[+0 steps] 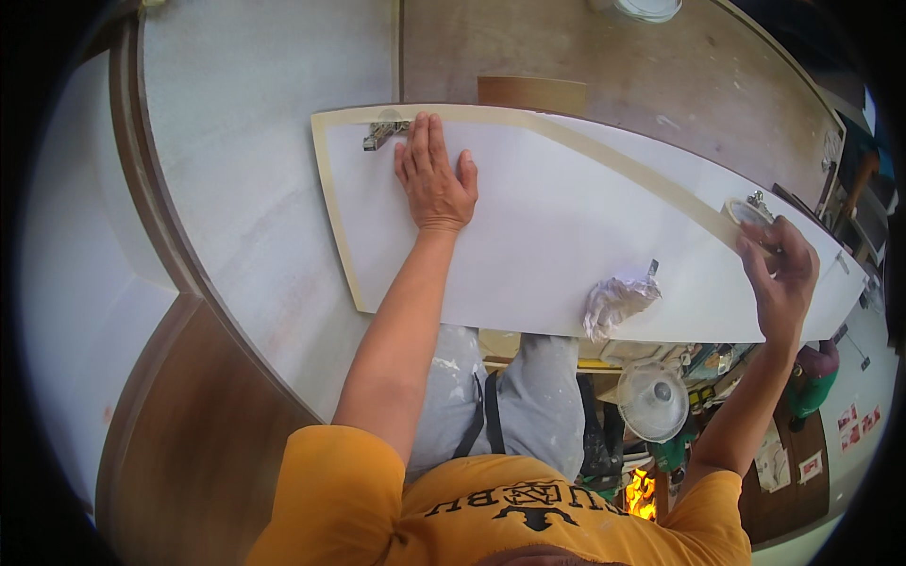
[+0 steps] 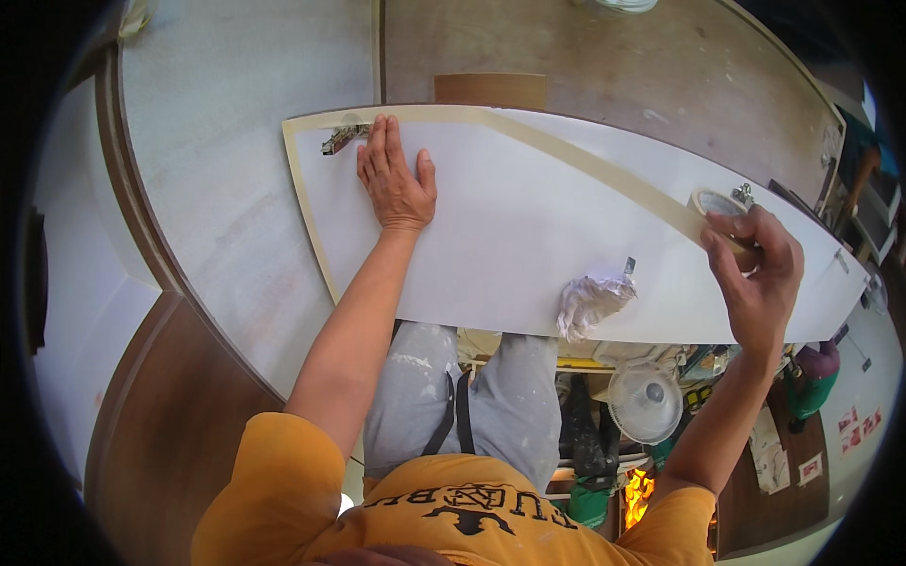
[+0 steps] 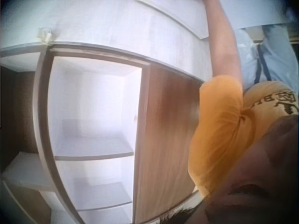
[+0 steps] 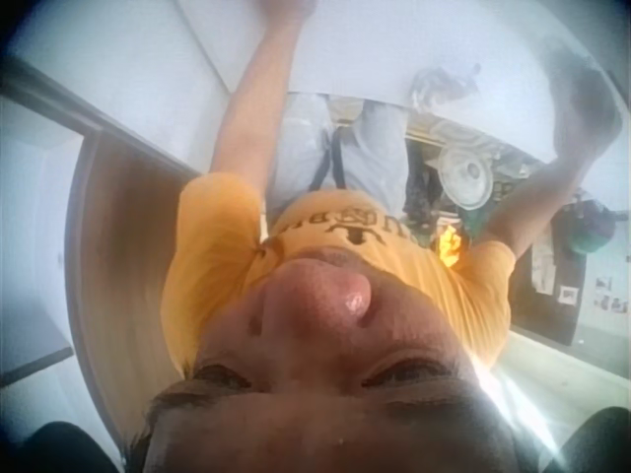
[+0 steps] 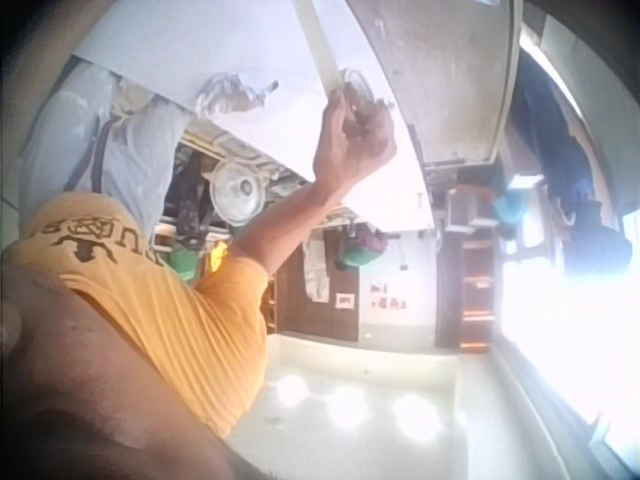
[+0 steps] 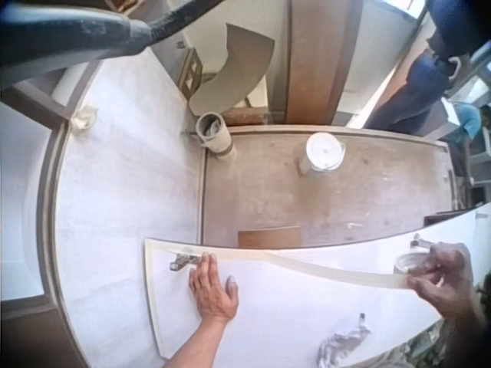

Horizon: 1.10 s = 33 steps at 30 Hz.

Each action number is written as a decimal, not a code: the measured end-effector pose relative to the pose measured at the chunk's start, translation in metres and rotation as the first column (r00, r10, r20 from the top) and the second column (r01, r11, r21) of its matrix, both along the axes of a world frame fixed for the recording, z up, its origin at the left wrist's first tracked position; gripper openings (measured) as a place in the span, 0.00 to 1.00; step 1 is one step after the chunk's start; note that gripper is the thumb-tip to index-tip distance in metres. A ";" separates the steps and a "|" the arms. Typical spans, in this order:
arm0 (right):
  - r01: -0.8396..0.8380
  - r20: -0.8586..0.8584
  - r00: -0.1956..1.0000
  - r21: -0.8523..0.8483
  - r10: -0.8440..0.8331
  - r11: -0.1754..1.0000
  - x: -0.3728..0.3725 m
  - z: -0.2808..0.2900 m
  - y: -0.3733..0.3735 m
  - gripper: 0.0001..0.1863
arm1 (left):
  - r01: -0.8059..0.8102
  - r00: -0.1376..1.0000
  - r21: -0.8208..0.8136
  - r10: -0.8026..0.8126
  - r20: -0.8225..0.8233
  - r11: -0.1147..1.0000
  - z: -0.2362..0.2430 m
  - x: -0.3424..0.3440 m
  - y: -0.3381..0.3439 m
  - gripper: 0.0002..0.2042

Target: The person applies a strip of edge banding to the long edge of a white cabinet door, smoothing it by hand. They then use a utility knife to trim the excess banding flush with the door surface.

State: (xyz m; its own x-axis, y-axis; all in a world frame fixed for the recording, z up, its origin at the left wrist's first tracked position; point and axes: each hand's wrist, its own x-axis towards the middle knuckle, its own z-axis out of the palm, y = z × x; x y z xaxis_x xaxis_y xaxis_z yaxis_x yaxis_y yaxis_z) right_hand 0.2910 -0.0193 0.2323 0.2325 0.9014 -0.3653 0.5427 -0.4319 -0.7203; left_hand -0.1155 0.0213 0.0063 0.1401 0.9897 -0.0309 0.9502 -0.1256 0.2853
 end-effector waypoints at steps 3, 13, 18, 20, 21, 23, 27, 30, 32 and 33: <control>-0.003 -0.004 1.000 0.103 0.003 0.995 0.008 0.017 -0.011 0.14 | 0.007 1.000 -0.008 -0.007 -0.009 1.000 0.001 0.001 -0.001 0.36; -0.161 0.105 0.984 0.163 0.145 0.973 -0.014 0.053 -0.011 0.14 | 0.009 1.000 0.038 -0.009 -0.005 0.999 0.000 0.000 0.001 0.38; -0.142 0.125 0.985 0.187 0.119 0.972 -0.019 0.057 -0.012 0.14 | -0.028 0.993 0.058 0.022 0.115 0.998 0.001 0.001 0.000 0.39; -0.188 0.147 0.976 0.191 0.161 0.963 -0.019 0.062 -0.012 0.14 | -0.026 0.996 0.026 0.024 0.089 0.999 0.006 0.003 0.001 0.40; -0.213 0.158 0.970 0.174 0.186 0.962 -0.019 0.067 -0.011 0.14 | -0.026 0.997 0.011 0.025 0.073 1.000 0.010 0.003 0.003 0.40; -0.254 0.176 0.959 0.179 0.223 0.951 -0.020 0.074 -0.008 0.14 | -0.038 0.994 -0.015 0.040 0.103 0.999 0.014 0.006 0.005 0.40; -0.260 0.241 0.949 0.221 0.206 0.940 -0.023 0.086 -0.004 0.14 | -0.047 0.988 -0.011 0.048 0.147 0.999 0.016 0.008 0.006 0.39; -0.128 0.315 0.947 0.197 0.061 0.972 -0.015 0.077 -0.010 0.14 | -0.099 0.972 0.017 0.093 0.214 0.995 0.016 0.013 0.005 0.38; -0.055 0.225 0.974 0.091 0.033 0.994 0.004 0.068 -0.012 0.12 | -0.069 0.984 -0.005 0.069 0.163 0.998 0.015 0.010 0.004 0.38; -0.019 0.188 0.982 0.027 0.013 0.999 0.013 0.063 -0.011 0.12 | -0.054 0.989 -0.020 0.056 0.138 0.998 0.014 0.009 0.004 0.38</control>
State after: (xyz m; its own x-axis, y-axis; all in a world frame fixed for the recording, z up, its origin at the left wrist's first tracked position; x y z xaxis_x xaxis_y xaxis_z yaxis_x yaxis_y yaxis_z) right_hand 0.3042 -0.0303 0.2949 0.2798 0.9150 -0.2906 0.6760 -0.4027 -0.6171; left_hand -0.1068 0.0256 0.0198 0.0892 0.9955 -0.0315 0.9065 -0.0680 0.4166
